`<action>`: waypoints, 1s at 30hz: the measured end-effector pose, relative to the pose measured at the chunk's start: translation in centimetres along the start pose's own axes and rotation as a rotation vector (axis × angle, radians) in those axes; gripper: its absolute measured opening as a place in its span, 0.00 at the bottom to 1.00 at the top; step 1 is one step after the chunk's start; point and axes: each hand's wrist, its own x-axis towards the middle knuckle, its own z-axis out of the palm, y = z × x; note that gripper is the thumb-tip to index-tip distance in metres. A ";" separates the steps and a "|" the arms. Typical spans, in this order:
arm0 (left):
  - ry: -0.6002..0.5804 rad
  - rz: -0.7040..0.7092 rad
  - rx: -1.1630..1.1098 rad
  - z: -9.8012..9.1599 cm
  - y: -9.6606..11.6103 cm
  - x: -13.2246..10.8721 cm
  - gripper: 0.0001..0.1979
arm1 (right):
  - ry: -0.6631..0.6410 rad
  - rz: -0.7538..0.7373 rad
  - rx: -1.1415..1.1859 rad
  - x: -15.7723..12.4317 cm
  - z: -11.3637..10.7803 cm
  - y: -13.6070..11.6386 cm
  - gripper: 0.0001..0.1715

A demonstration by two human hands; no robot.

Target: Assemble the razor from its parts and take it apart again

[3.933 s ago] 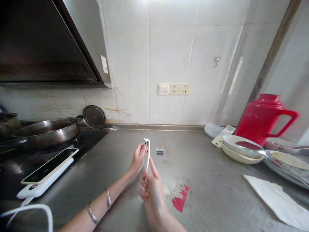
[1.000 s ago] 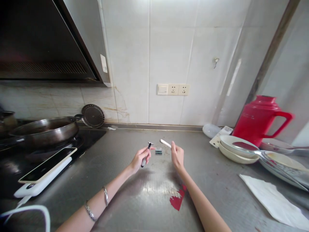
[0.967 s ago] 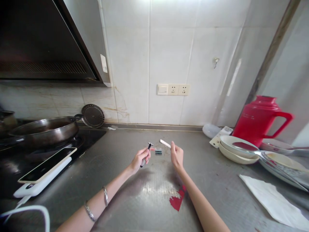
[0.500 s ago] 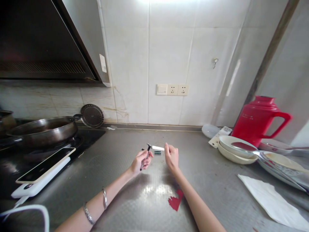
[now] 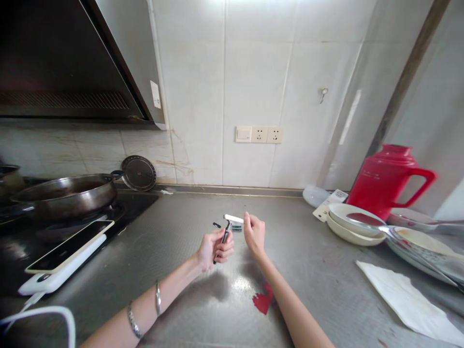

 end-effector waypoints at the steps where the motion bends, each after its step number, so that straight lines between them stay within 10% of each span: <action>1: -0.002 0.008 -0.009 0.0 0.0 0.0 0.14 | -0.003 -0.008 -0.019 0.1 -0.1 0.2 0.26; 19: 0.277 0.252 0.113 -0.8 0.9 0.5 0.12 | -0.081 0.022 -0.195 2.2 -2.8 3.0 0.25; 30: 0.414 0.373 0.930 -3.7 2.0 0.8 0.16 | -0.131 0.043 -0.251 3.6 -4.5 2.2 0.26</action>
